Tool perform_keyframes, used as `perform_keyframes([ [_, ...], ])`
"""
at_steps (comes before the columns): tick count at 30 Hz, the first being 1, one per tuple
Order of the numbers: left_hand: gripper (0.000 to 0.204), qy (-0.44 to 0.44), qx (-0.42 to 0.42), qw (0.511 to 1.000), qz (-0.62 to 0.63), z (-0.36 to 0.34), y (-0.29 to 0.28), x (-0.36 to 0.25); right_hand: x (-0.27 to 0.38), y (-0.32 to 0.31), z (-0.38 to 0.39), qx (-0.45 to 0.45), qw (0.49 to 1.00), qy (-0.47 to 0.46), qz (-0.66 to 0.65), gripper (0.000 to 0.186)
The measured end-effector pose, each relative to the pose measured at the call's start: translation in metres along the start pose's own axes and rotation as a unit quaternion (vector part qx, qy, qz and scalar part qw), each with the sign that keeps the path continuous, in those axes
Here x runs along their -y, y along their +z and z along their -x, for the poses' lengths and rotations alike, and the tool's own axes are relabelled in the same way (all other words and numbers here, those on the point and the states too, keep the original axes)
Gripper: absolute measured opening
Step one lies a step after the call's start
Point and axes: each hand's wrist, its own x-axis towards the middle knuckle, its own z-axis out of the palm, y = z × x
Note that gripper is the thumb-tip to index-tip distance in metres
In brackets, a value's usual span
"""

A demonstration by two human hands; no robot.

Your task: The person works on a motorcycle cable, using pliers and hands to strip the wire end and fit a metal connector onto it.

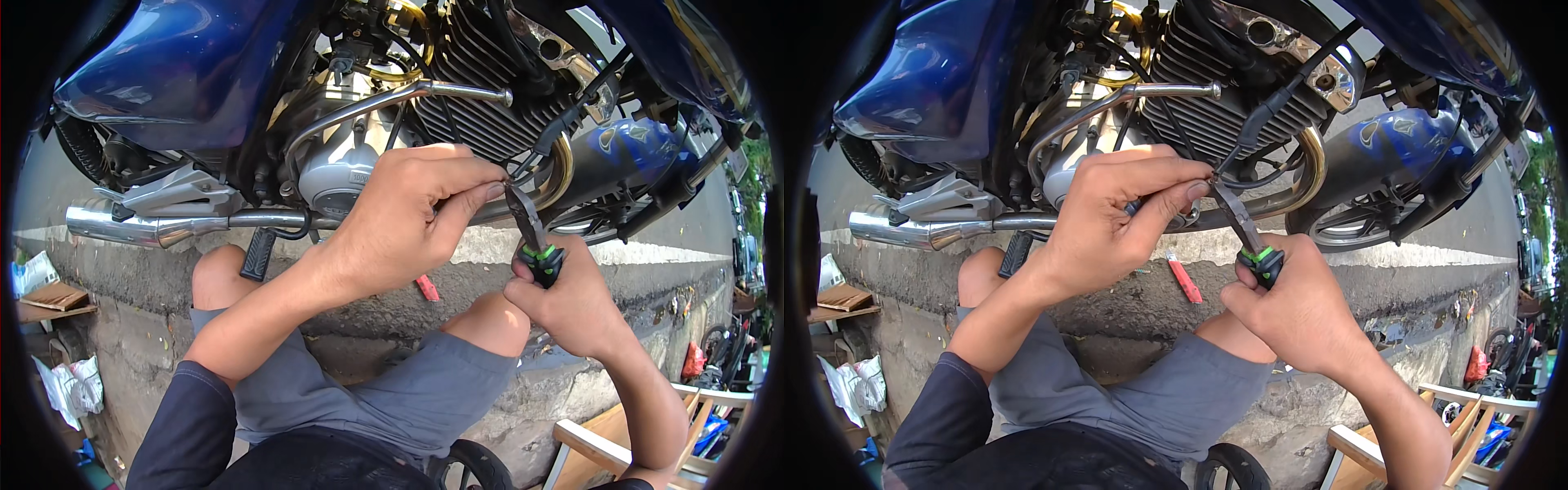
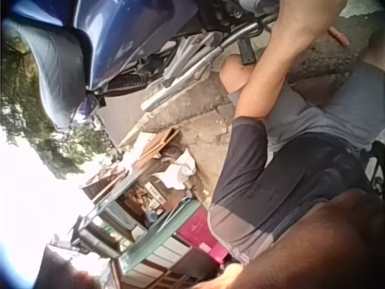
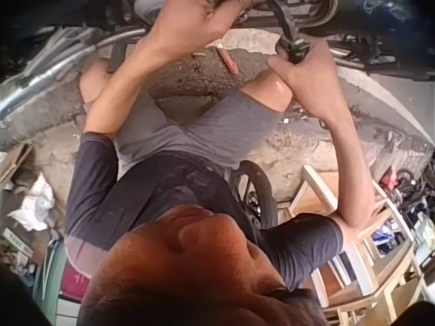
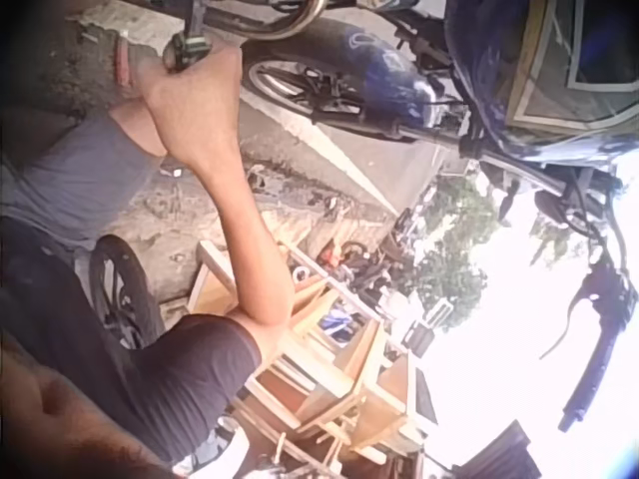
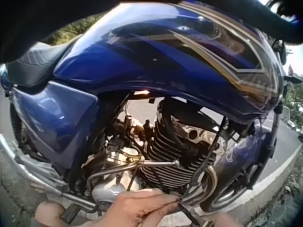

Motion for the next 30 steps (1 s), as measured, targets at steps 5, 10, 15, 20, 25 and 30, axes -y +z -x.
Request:
perform_keyframes([
  [5, 0.025, 0.155, 0.033, 0.981, -0.114, -0.01, -0.011, -0.002, 0.004, -0.009, 0.001, -0.02, 0.997, -0.006, 0.076, 0.025],
  [10, 0.025, 0.194, 0.069, 0.962, -0.176, -0.014, -0.025, -0.007, 0.02, -0.015, 0.005, -0.054, 0.987, -0.025, 0.152, 0.022],
  [15, 0.015, 0.182, -0.016, 0.93, -0.319, -0.032, -0.084, -0.016, -0.023, -0.039, -0.006, -0.138, 0.947, 0.023, 0.29, 0.021],
  [20, 0.011, 0.176, 0.0, 0.969, -0.176, -0.04, -0.066, -0.054, -0.061, -0.04, 0.016, -0.127, 0.966, 0.056, 0.216, 0.027],
  [25, 0.018, -0.073, 0.035, 0.995, -0.054, -0.018, -0.05, -0.044, -0.01, 0.006, 0.027, -0.006, 0.995, 0.0, -0.096, 0.042],
  [30, 0.022, -0.133, 0.02, 0.987, 0.093, -0.018, -0.046, -0.046, -0.001, 0.018, 0.018, 0.061, 0.949, -0.074, -0.3, 0.058],
])
